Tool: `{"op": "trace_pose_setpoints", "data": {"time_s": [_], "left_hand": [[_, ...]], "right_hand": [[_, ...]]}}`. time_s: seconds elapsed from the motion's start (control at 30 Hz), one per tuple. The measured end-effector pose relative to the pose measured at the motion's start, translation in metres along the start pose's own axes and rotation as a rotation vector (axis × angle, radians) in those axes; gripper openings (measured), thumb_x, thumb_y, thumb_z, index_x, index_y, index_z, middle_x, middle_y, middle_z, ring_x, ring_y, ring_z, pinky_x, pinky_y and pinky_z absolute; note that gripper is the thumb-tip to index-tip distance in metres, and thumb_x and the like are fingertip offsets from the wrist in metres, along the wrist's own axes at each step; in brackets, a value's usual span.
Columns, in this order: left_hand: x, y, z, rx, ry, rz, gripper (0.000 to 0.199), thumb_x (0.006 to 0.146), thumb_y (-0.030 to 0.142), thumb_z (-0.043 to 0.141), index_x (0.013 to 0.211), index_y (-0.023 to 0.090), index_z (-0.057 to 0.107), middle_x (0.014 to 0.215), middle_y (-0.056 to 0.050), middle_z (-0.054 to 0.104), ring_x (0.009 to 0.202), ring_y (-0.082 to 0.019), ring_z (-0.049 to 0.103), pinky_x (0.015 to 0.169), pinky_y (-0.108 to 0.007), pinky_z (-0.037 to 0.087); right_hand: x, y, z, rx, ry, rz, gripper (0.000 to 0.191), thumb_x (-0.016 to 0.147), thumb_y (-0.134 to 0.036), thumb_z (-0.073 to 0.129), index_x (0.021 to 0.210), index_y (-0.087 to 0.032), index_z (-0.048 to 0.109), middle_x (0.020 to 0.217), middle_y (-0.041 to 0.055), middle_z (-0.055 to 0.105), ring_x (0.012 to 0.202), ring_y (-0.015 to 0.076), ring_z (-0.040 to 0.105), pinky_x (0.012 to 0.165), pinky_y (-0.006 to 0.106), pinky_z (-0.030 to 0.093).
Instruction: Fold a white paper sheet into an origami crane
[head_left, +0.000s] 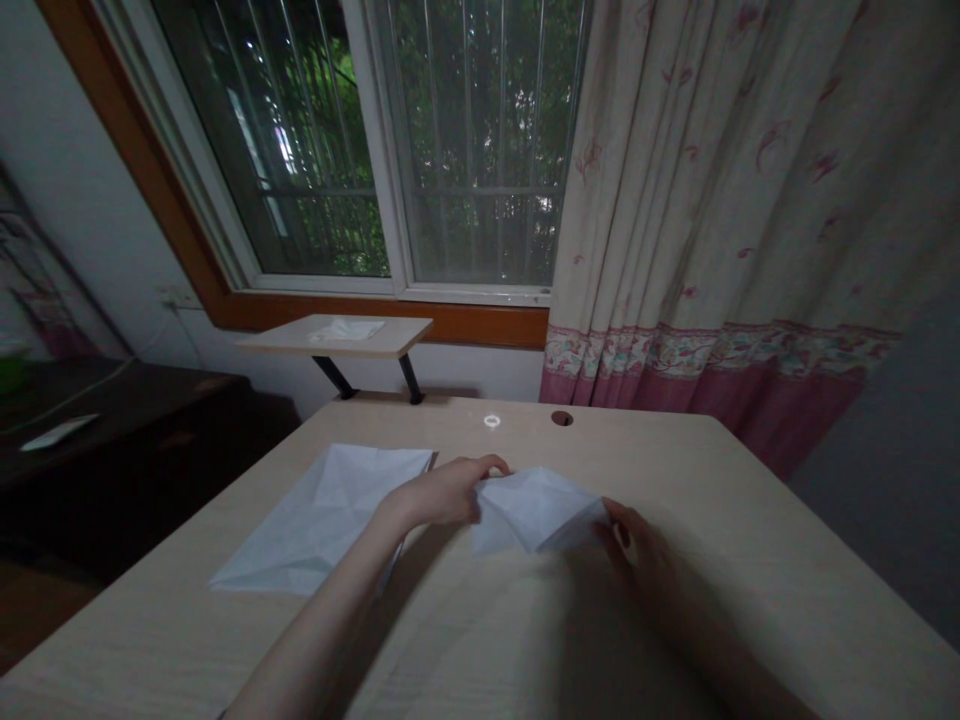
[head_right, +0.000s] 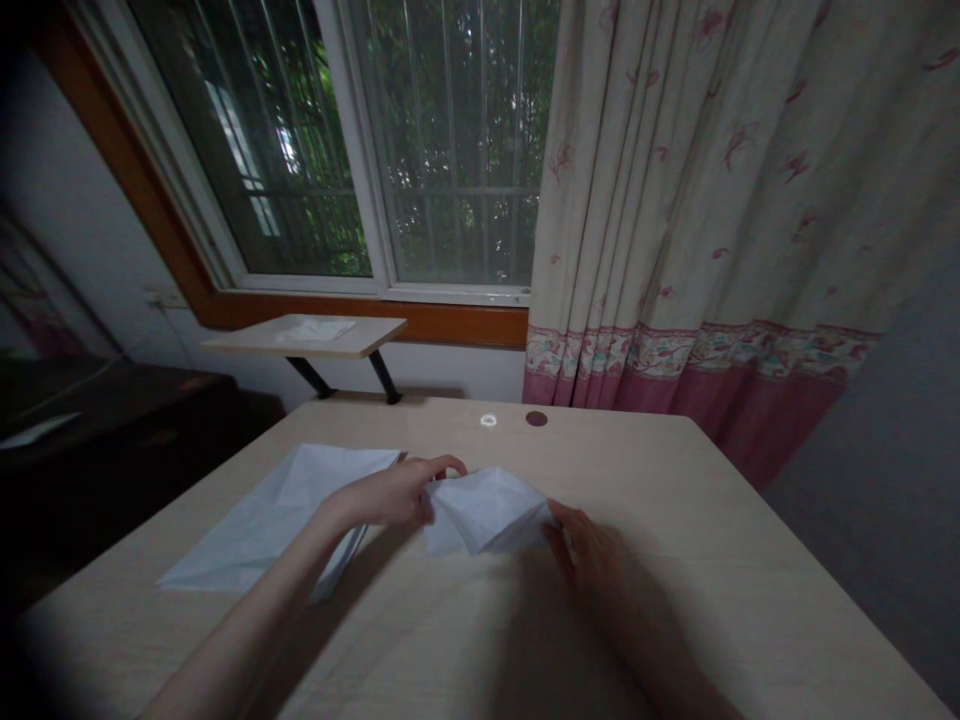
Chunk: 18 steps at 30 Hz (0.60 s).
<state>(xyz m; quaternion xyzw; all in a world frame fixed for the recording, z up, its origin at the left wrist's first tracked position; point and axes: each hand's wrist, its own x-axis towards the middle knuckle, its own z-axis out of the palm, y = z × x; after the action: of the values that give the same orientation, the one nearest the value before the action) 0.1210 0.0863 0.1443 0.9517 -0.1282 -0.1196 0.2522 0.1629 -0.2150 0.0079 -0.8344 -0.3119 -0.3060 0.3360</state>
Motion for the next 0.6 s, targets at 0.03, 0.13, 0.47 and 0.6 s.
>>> {"op": "trace_pose_setpoints", "data": {"time_s": [0.03, 0.13, 0.47, 0.6], "left_hand": [[-0.001, -0.001, 0.001, -0.028, 0.011, 0.016, 0.066, 0.061, 0.006, 0.06, 0.124, 0.023, 0.055, 0.101, -0.003, 0.069, 0.085, -0.019, 0.065, 0.071, -0.024, 0.045], [-0.002, -0.003, 0.004, -0.113, 0.05, 0.059, 0.066, 0.066, 0.011, 0.062, 0.129, 0.022, 0.05, 0.097, -0.002, 0.068, 0.081, -0.018, 0.063, 0.07, -0.025, 0.046], [0.006, -0.008, 0.034, -0.412, 0.342, 0.058, 0.047, 0.078, 0.022, 0.059, 0.125, 0.021, 0.055, 0.087, 0.0, 0.06, 0.075, -0.015, 0.054, 0.068, -0.025, 0.043], [0.01, -0.008, 0.056, -0.684, 0.39, 0.053, 0.038, 0.081, 0.027, 0.058, 0.118, 0.017, 0.057, 0.105, -0.008, 0.064, 0.085, -0.019, 0.059, 0.072, -0.027, 0.046]], "right_hand": [[0.002, -0.002, 0.0, 0.022, -0.015, 0.003, 0.026, 0.098, -0.042, 0.046, 0.112, -0.027, 0.061, 0.087, 0.0038, 0.071, 0.064, 0.0199, 0.065, 0.059, 0.032, 0.054], [0.008, -0.009, -0.001, 0.13, -0.038, -0.011, 0.026, 0.098, -0.035, 0.047, 0.121, -0.027, 0.054, 0.09, 0.0036, 0.07, 0.061, 0.0172, 0.062, 0.057, 0.03, 0.053], [0.02, -0.017, 0.0, 0.305, -0.109, 0.043, 0.052, 0.088, -0.035, 0.059, 0.138, -0.027, 0.046, 0.114, 0.0095, 0.065, 0.078, 0.0215, 0.065, 0.062, 0.032, 0.054], [0.017, -0.015, 0.008, 0.394, -0.214, 0.251, 0.062, 0.091, -0.04, 0.058, 0.147, -0.028, 0.034, 0.089, 0.0039, 0.069, 0.066, 0.0207, 0.065, 0.059, 0.032, 0.053]]}}
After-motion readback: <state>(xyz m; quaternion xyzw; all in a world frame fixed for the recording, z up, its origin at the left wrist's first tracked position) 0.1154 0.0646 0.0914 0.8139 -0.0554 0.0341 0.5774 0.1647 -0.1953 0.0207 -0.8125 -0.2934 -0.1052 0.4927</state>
